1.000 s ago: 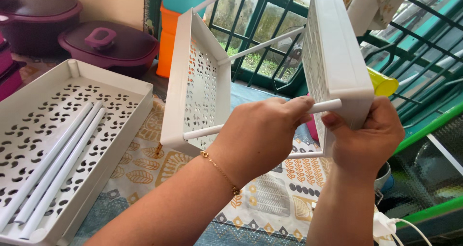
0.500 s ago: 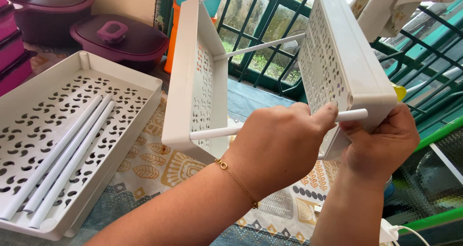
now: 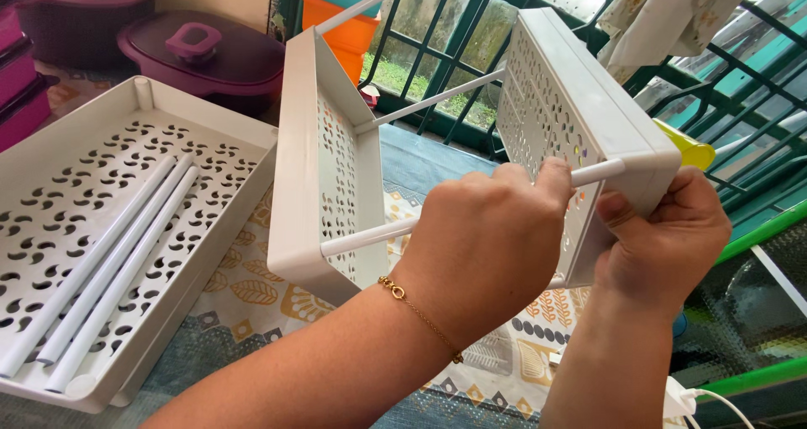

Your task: The person assembles a two-tier white plastic storage rack by inserting vertical support rods into corner holes of perforated trays and securing them with small plastic caps. The person then places a second tray on top of the rods to complete the rack.

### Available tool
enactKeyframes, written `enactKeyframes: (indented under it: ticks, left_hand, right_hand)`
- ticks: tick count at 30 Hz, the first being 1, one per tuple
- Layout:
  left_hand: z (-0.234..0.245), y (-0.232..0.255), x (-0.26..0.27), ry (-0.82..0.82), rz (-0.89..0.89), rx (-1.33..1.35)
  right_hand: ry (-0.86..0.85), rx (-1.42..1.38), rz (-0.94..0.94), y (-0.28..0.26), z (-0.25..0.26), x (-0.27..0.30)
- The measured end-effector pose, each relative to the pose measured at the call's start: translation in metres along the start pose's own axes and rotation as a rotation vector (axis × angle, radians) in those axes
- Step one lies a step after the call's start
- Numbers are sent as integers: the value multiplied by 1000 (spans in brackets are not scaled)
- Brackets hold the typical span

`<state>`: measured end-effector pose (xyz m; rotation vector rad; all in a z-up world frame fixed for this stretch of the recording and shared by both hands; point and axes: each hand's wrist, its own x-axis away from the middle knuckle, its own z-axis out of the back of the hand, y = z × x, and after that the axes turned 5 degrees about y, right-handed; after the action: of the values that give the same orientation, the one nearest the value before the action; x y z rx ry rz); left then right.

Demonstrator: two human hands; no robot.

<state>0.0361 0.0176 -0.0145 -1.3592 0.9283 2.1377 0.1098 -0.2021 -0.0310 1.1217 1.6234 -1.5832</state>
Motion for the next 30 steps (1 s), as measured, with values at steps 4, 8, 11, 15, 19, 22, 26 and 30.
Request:
enactKeyframes:
  ticks: [4,8,11,15,19,22,26,30]
  left_hand:
    - [-1,0,0,-42,0,-12]
    - [-1,0,-1,-101,17,20]
    - [-1,3,2,-121,27,118]
    - [3,6,2,-126,-6,269]
    - [15,7,-4,-126,-1,337]
    - [32,-2,-12,-93,18,270]
    - [51,-32,-23,177,-24,21]
    - [56,-73,-23,360,110,-272]
  right_hand:
    - [14,55,-8,-1,2,2]
    - [13,34,-10,2,5,3]
    - [0,31,18,6,10,3]
    - [-13,-20,100,5,20,-4]
    - [1,-55,171,-2,34,-14]
    - [0,-83,204,-8,48,-22]
    - [-29,-122,196,-12,72,-26]
    - [-42,-190,208,-5,90,-31]
